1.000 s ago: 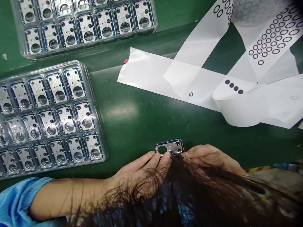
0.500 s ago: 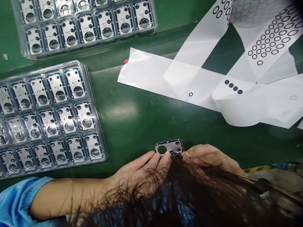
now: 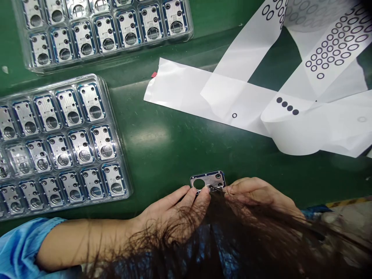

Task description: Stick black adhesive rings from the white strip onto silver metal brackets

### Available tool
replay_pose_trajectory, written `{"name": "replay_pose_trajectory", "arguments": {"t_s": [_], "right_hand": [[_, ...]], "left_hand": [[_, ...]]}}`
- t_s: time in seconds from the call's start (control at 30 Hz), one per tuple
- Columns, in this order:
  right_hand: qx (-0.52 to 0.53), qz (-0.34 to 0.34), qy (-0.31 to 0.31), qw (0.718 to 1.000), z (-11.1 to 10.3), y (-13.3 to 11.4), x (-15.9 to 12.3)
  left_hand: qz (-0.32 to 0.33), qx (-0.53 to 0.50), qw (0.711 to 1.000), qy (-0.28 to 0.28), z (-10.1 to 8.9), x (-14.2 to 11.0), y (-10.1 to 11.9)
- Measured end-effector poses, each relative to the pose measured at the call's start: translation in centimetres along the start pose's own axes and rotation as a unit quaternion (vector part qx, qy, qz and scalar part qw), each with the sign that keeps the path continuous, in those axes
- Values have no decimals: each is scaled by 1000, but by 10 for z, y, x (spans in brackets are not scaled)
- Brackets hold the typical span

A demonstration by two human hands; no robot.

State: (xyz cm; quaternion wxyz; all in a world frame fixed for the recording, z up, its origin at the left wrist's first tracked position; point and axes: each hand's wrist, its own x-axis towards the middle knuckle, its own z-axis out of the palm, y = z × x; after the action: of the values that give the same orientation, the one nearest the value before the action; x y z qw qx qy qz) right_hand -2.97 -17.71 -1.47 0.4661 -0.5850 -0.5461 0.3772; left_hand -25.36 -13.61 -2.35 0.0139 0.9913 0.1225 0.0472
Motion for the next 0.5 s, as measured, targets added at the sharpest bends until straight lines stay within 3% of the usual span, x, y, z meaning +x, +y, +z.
{"name": "replay_pose_trajectory", "arguments": {"t_s": [0.5], "right_hand": [[0,9,5,1000,1,3,-1]], "left_hand": [[8,1,1000,-12,-3,0,-2]]}}
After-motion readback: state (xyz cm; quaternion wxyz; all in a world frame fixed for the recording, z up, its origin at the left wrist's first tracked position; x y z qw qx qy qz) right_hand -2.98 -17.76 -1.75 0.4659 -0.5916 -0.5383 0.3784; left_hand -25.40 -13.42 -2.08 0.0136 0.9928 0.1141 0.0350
